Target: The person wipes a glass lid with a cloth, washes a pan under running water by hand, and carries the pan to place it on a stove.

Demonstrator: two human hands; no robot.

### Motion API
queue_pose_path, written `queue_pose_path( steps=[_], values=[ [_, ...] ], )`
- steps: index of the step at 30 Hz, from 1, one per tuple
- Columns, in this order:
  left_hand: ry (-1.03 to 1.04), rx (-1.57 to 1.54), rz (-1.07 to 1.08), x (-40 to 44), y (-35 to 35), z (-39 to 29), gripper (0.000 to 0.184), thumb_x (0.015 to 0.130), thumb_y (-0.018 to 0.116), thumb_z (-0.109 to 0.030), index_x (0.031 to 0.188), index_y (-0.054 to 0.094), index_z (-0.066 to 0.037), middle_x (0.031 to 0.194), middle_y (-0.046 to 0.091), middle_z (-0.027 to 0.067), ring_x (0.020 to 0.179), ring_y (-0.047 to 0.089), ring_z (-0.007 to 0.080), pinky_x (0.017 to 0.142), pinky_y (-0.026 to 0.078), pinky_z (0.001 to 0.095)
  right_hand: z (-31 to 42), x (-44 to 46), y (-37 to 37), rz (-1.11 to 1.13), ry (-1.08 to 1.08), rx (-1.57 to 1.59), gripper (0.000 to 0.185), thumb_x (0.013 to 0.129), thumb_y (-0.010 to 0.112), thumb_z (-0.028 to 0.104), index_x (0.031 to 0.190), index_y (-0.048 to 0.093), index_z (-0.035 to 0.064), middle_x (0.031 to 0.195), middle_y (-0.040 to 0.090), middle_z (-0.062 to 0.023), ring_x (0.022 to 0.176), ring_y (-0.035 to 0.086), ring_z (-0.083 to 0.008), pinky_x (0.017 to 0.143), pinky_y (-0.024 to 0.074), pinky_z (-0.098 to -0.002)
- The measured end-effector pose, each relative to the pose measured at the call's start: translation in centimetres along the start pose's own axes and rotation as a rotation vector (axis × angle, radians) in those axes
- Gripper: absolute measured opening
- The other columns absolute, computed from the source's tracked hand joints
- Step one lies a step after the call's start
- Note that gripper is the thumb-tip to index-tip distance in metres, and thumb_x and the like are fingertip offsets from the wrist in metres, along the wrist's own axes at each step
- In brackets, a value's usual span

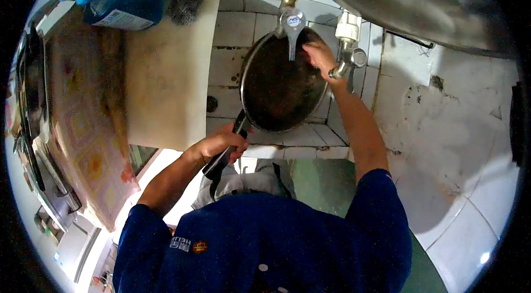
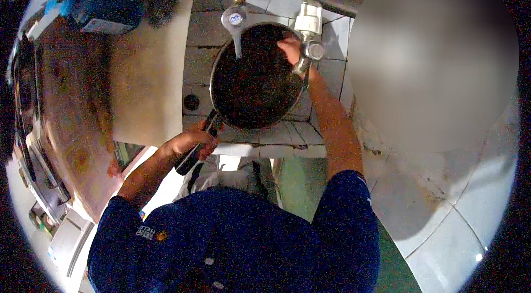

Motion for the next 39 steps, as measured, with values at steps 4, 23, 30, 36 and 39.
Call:
queue_pose_path(
  steps=[4,23,30,36,39],
  values=[
    [-0.014,-0.025,0.118,0.3,0.4,-0.3,0.038,0.077,0.057,-0.011,0.111,0.046,0.001,0.054,0.048,0.0047,0.041,0.045,0.0129,0.040,0.037,0.0266,6.9,2.1,7.1,0.055,-0.392,0.039,0.026,0.080,0.061,0.026,0.086,0.069,0.0029,0.084,0.070,-0.0095,0.081,0.065,-0.0201,0.074,0.0475,-0.0330],
    [-0.139,-0.138,0.153,-0.8,0.0,0.8,0.034,0.079,0.057,-0.009,0.110,0.047,-0.001,0.053,0.044,0.0016,0.039,0.042,0.0101,0.038,0.033,0.0230,0.4,-4.4,17.2,0.682,-0.160,-0.332,0.023,0.075,0.058,0.022,0.079,0.064,-0.0001,0.071,0.063,-0.0076,0.069,0.057,-0.0184,0.067,0.0445,-0.0343],
    [-0.162,-0.204,0.178,-1.8,-0.9,1.3,0.035,0.078,0.057,-0.011,0.111,0.047,-0.002,0.054,0.041,-0.0001,0.041,0.042,0.0099,0.038,0.032,0.0241,-9.0,-1.7,2.1,0.492,-0.189,-1.141,0.017,0.078,0.057,0.020,0.078,0.063,0.0030,0.072,0.060,-0.0142,0.068,0.059,-0.0284,0.066,0.0471,-0.0417],
    [-0.175,-0.219,0.211,-0.5,-0.1,1.4,0.036,0.079,0.057,-0.011,0.112,0.046,-0.002,0.058,0.042,0.0004,0.042,0.040,0.0093,0.038,0.031,0.0238,4.3,0.4,10.6,0.030,-0.299,-0.183,0.023,0.084,0.061,0.024,0.079,0.065,0.0026,0.079,0.066,-0.0043,0.075,0.059,-0.0145,0.071,0.0456,-0.0276],
    [-0.176,-0.268,0.226,-0.9,-0.2,1.5,0.036,0.078,0.056,-0.010,0.112,0.046,-0.002,0.058,0.041,0.0002,0.043,0.039,0.0085,0.038,0.031,0.0230,2.2,-5.7,17.8,0.593,-0.081,-0.269,0.047,0.089,0.049,0.045,0.079,0.065,0.0015,0.079,0.066,-0.0104,0.074,0.060,-0.0214,0.073,0.0450,-0.0349]
  ],
)
Point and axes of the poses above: each hand's wrist, its own x-axis towards the middle knuckle, its own y-axis out of the palm, z = x × y, the point moved 6 cm from there along x, towards the middle knuckle
